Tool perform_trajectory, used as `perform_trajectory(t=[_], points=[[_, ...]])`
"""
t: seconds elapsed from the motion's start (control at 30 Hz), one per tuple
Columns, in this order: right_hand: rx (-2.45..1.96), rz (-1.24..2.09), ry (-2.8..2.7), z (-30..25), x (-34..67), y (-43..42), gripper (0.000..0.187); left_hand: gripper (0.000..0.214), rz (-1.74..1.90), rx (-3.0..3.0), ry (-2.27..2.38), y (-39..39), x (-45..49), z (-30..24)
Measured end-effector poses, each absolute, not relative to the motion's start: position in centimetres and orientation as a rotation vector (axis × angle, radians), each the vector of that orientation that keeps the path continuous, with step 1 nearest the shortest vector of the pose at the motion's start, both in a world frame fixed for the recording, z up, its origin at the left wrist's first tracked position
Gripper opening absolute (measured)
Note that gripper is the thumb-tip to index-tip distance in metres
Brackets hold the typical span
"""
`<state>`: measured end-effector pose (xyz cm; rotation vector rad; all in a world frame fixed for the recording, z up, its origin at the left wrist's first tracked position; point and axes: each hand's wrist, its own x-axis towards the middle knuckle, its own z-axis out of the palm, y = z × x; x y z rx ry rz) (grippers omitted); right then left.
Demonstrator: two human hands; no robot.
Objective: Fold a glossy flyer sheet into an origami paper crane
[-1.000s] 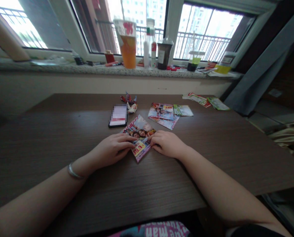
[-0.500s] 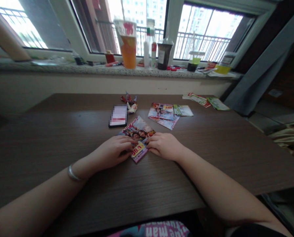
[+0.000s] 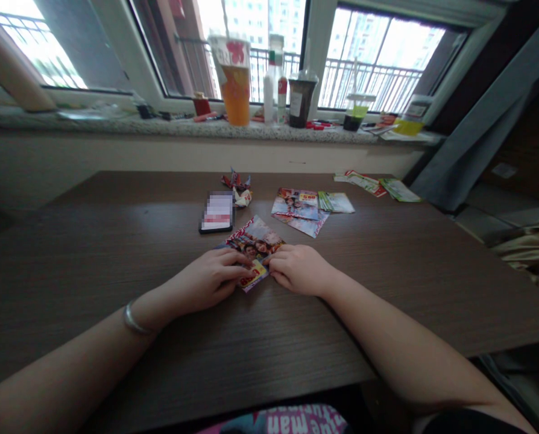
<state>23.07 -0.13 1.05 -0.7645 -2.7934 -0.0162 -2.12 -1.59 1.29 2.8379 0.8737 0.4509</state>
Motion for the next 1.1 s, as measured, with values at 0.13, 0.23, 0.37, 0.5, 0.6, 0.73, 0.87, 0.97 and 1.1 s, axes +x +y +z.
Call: perform_trajectory(t=[0.13,0.23,0.37,0.5,0.6,0.73,0.87,0.97,1.1], points=[[-0.83,0.091,-2.753,1.2,23.2,-0.1,0.021,0.037,0.397,2.817,0.907,-1.8,-2.2,1.6],[-0.861,0.16,-2.723,1.3,23.2,-0.1,0.02,0.027,0.388,2.806,0.932,-2.0,-2.1,1.8],[-0.86,0.24,-2.695,1.3,23.0,-0.2,0.017,0.026,0.384,2.825,0.98,-2.2,-1.8,2.0],[-0.85,0.321,-2.653,1.2,22.7,-0.4,0.015,0.027,0.428,2.85,0.993,-2.2,-1.6,1.9],[-0.831,0.366,-2.639,1.2,22.5,-0.6,0.015,0.027,0.479,2.821,0.986,-2.0,-1.7,1.8],[-0.82,0.387,-2.648,1.2,22.5,-0.5,0.016,0.03,0.518,2.707,1.034,-1.7,-1.8,1.7],[-0.868,0.396,-2.649,1.3,22.6,-0.5,0.017,0.025,0.599,2.59,1.075,-1.3,-1.7,1.2],[-0.951,0.418,-2.614,1.3,22.7,-0.5,0.018,0.021,0.612,2.552,1.147,-1.0,-1.6,0.9],[-0.939,0.389,-2.619,1.1,23.0,-0.3,0.016,0.02,0.603,2.549,1.188,-0.7,-1.6,0.6]])
